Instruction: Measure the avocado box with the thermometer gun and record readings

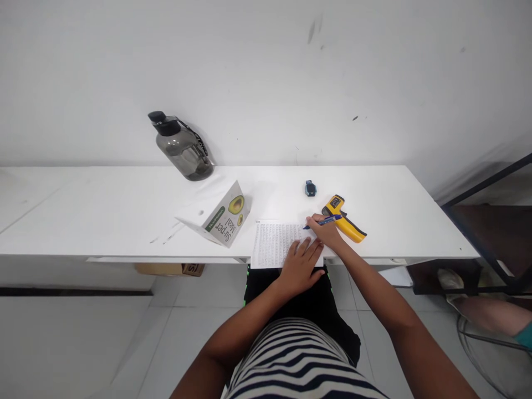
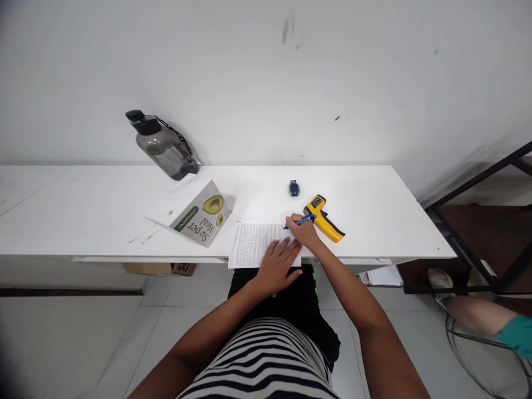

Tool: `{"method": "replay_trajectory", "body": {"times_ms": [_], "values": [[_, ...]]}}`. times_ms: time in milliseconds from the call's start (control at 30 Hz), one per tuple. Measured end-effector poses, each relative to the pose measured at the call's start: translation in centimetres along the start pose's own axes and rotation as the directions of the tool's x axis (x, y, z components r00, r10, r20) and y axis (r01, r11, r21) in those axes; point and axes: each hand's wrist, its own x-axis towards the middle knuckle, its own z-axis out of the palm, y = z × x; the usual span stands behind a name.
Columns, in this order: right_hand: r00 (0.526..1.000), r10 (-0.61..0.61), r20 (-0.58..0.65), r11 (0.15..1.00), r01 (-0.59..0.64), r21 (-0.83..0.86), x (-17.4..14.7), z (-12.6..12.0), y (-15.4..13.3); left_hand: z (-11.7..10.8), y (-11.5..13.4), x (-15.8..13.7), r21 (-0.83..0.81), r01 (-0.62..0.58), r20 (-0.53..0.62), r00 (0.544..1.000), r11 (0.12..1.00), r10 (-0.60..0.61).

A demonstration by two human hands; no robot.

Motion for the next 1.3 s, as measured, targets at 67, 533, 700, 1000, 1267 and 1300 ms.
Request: {"method": "replay_trajectory", "body": {"times_ms": [67, 533, 700, 1000, 1267, 1300], "values": [[1.0, -0.006, 0.022, 1.0, 0.006, -0.001, -0.03, -0.08, 0.05, -0.03, 0.02, 0.01, 0.002, 0.002, 0.004, 1.0, 1.0, -0.002], [1.0, 0.008, 0.014, 1.0, -0.007, -0.014, 0.08, -0.03, 0.06, -0.11, -0.05, 0.01, 0.056, -0.013, 0.019, 1.0, 0.998, 0.012], [1.0, 0.008, 0.003, 1.0, -0.008, 0.005, 0.17, -0.03, 0.18, 0.02, -0.08, 0.01, 0.072, -0.015, 0.014, 1.0, 0.997, 0.014], [1.0, 0.006, -0.013, 1.0, -0.006, -0.006, 0.12, -0.09, 0.14, 0.02, -0.03, 0.05, 0.088, -0.017, 0.007, 1.0, 0.996, 0.016], [1.0, 0.006, -0.013, 1.0, -0.006, 0.013, 0.2, 0.09, 0.55, -0.21, -0.08, 0.05, 0.092, -0.019, 0.004, 1.0, 0.996, 0.019], [1.0, 0.008, -0.015, 1.0, -0.007, 0.015, 0.22, 0.11, 0.58, -0.23, -0.08, 0.06, 0.094, -0.018, 0.005, 1.0, 0.995, 0.017]]}}
